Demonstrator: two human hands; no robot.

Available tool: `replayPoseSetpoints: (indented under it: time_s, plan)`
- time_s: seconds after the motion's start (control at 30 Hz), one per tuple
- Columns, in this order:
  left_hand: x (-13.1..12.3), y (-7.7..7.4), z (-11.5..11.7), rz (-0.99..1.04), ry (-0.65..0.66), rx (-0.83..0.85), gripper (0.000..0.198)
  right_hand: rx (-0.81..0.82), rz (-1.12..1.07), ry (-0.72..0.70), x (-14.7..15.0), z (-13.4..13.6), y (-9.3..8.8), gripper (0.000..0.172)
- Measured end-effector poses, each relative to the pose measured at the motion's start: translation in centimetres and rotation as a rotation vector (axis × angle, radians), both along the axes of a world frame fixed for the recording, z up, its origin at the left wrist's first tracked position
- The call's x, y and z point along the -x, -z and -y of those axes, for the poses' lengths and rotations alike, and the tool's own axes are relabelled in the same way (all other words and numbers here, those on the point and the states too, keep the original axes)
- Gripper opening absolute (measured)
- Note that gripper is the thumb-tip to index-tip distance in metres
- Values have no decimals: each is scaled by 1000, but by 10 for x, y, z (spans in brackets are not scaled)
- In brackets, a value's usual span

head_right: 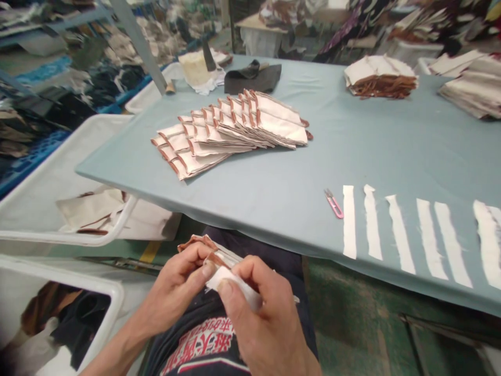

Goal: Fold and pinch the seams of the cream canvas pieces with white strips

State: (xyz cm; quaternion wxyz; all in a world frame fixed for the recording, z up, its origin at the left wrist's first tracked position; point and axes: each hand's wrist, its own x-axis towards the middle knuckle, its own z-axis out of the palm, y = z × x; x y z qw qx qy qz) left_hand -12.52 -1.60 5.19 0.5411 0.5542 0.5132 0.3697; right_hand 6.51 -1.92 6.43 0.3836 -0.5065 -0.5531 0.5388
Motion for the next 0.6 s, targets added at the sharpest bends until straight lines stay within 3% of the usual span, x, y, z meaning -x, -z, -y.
replayPoseSetpoints:
  time_s: [0.1,0.27,0.6]
  plan:
    - [-8,-10,-10,66,-24,-16,18,-123,124,58,6,-8,-12,25]
    - [-14,-16,-16,173,-76,0,14,-358,222,135,13,-18,-14,24]
    - [-12,-9,-15,171,-100,-10,19,-279,274,108,17,-19,-8,27]
